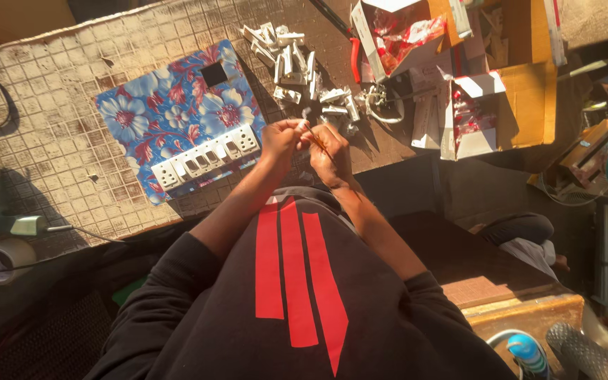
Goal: The person sits at a cluttered workbench assembling white electrical switch and socket plates. They pick up small plastic components and screws, fit parts into the plates, use a screwdriver to tighten screws, briefly handle a plug adapter, and continue fitting small parts one at a time onto the plates.
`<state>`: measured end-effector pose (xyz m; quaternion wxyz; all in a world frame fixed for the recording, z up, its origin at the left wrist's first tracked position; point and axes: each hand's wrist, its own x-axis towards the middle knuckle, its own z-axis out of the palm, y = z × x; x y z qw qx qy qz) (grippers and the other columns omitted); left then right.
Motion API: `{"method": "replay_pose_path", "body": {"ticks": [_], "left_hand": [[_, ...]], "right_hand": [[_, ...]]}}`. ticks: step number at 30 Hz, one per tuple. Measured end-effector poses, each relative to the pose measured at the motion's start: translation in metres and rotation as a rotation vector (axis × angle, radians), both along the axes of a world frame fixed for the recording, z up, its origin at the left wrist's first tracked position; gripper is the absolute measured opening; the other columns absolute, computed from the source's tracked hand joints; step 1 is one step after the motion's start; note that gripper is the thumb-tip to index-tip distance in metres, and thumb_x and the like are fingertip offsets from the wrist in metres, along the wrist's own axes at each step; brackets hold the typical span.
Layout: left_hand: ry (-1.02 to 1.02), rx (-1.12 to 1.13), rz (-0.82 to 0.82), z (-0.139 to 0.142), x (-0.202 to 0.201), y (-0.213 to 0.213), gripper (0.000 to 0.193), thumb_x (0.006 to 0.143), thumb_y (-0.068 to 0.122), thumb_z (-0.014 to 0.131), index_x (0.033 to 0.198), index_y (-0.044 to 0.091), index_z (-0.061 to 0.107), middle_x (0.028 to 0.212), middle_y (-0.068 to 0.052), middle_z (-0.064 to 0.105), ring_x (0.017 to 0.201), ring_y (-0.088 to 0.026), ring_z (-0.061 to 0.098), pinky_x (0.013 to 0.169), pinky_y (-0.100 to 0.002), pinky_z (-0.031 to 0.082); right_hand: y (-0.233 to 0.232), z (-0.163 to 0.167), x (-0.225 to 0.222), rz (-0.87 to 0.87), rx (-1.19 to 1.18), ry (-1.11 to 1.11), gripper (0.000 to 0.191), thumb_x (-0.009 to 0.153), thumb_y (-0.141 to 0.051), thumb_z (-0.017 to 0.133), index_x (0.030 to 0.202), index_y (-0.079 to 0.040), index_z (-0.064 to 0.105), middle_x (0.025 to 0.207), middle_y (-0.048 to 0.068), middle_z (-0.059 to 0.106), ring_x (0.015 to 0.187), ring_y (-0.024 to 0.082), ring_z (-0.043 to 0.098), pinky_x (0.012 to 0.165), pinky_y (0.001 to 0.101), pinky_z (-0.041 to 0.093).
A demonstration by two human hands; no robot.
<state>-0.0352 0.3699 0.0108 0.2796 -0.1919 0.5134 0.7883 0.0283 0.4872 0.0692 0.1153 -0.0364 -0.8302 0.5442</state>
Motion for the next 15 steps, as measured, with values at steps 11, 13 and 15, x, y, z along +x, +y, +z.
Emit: {"method": "replay_pose_path", "body": {"ticks": [11,13,15], "left_hand": [[0.245,-0.126,-0.223,0.004,-0.004,-0.021,0.020,0.089,0.015,0.079,0.099,-0.002,0.077,0.087,-0.008,0.079,0.074,-0.010,0.074,0.067,-0.024,0.061],[0.344,-0.104,-0.279,0.000,-0.002,-0.026,0.021,0.090,0.013,0.078,0.104,-0.002,0.078,0.090,-0.008,0.078,0.076,-0.010,0.071,0.068,-0.024,0.058],[0.320,-0.115,-0.304,-0.004,0.000,-0.031,0.019,0.091,0.012,0.078,0.104,-0.002,0.076,0.089,-0.008,0.078,0.076,-0.010,0.072,0.068,-0.025,0.060]], "right_hand": [[0.016,-0.072,-0.005,-0.058,-0.787,-0.344,0.026,0.097,-0.019,0.077,0.115,-0.001,0.075,0.092,0.000,0.074,0.074,0.005,0.062,0.067,0.0230,0.048],[0.018,-0.074,-0.002,-0.125,-0.756,-0.511,0.029,0.092,-0.025,0.077,0.114,-0.006,0.075,0.075,-0.006,0.067,0.048,0.000,0.044,0.040,0.0204,0.031],[0.022,-0.075,0.002,-0.072,-0.778,-0.489,0.026,0.096,-0.025,0.077,0.114,-0.007,0.073,0.075,-0.007,0.065,0.049,-0.002,0.045,0.039,0.0199,0.030]]}}
